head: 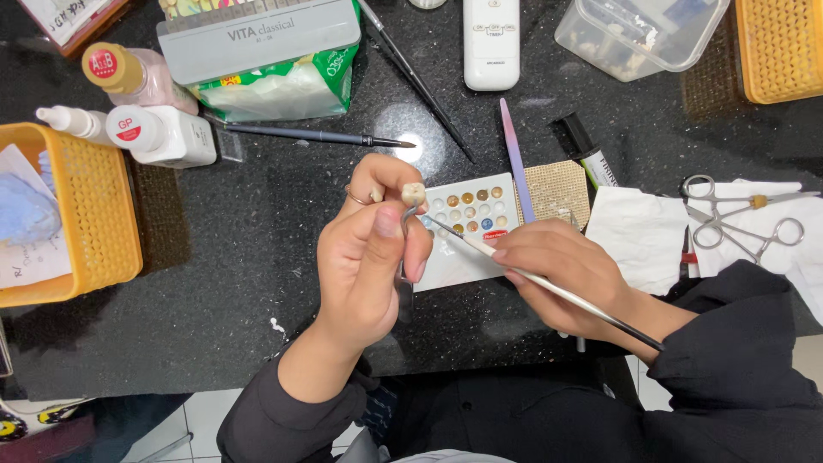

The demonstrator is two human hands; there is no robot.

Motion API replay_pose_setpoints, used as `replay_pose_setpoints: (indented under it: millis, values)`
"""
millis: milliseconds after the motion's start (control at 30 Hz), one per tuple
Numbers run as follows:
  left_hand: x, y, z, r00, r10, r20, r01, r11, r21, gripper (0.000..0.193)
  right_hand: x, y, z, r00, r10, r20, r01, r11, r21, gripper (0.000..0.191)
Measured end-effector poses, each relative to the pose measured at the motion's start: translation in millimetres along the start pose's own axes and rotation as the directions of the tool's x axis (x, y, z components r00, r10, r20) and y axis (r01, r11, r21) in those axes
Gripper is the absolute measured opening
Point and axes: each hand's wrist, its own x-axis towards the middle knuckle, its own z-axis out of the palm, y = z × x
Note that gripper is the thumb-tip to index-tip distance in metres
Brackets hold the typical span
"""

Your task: The person holds a small dental crown in one hand and uses a fine brush to apply and shape porcelain/ceramic material on it, occasionally dabbing the brush on a tissue and referencing a VITA shade guide on the bench. They also use tweezers and a small file to adjust the crown while working at the lab bench.

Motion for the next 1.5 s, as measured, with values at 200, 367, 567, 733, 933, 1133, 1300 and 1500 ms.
replay_pose_setpoints:
  millis: [200,367,567,733,933,1133,1300,1500]
  values:
    - [-1.1,1.9,1.4,0.999,0.025,0.032,-0.026,1.0,0.017,0.06,13.1,-1.3,5.5,0.999,0.006,0.039,-0.004,1.0,-0.03,0.033]
    - [-2.0,3.9,2.8,0.999,0.017,0.039,-0.017,1.0,0.001,0.061,16.5,-1.8,9.3,0.999,0.035,0.019,-0.034,0.998,-0.052,0.031]
    - [-1.2,5.1,2.9,0.998,0.04,0.054,-0.042,0.998,0.043,0.064,15.1,0.3,9.2,0.998,0.049,0.026,-0.047,0.998,-0.052,0.03]
    - [-3.2,5.3,3.8,0.998,0.024,0.053,-0.025,1.0,0.017,0.059,14.3,0.9,9.7,0.998,0.047,0.029,-0.046,0.998,-0.053,0.03]
    - [-2.9,5.2,4.9,0.998,0.018,0.06,-0.018,1.0,0.005,0.061,13.2,1.2,7.8,0.998,0.06,0.01,-0.06,0.997,-0.047,0.028]
    - [-2.5,5.5,6.0,0.998,0.016,0.066,-0.015,1.0,-0.02,0.059,8.5,3.7,10.3,0.998,0.05,-0.047,-0.05,0.999,-0.005,0.023]
    - [-4.2,4.2,5.5,0.997,0.025,0.067,-0.024,1.0,-0.018,0.06,-11.4,10.0,-11.4,0.972,0.117,-0.203,-0.127,0.991,-0.035,0.015]
    - [-4.8,-1.1,5.9,0.997,0.025,0.069,-0.025,1.0,0.004,0.061,-62.5,38.8,-92.2,0.681,0.535,-0.5,-0.406,0.844,0.35,0.016]
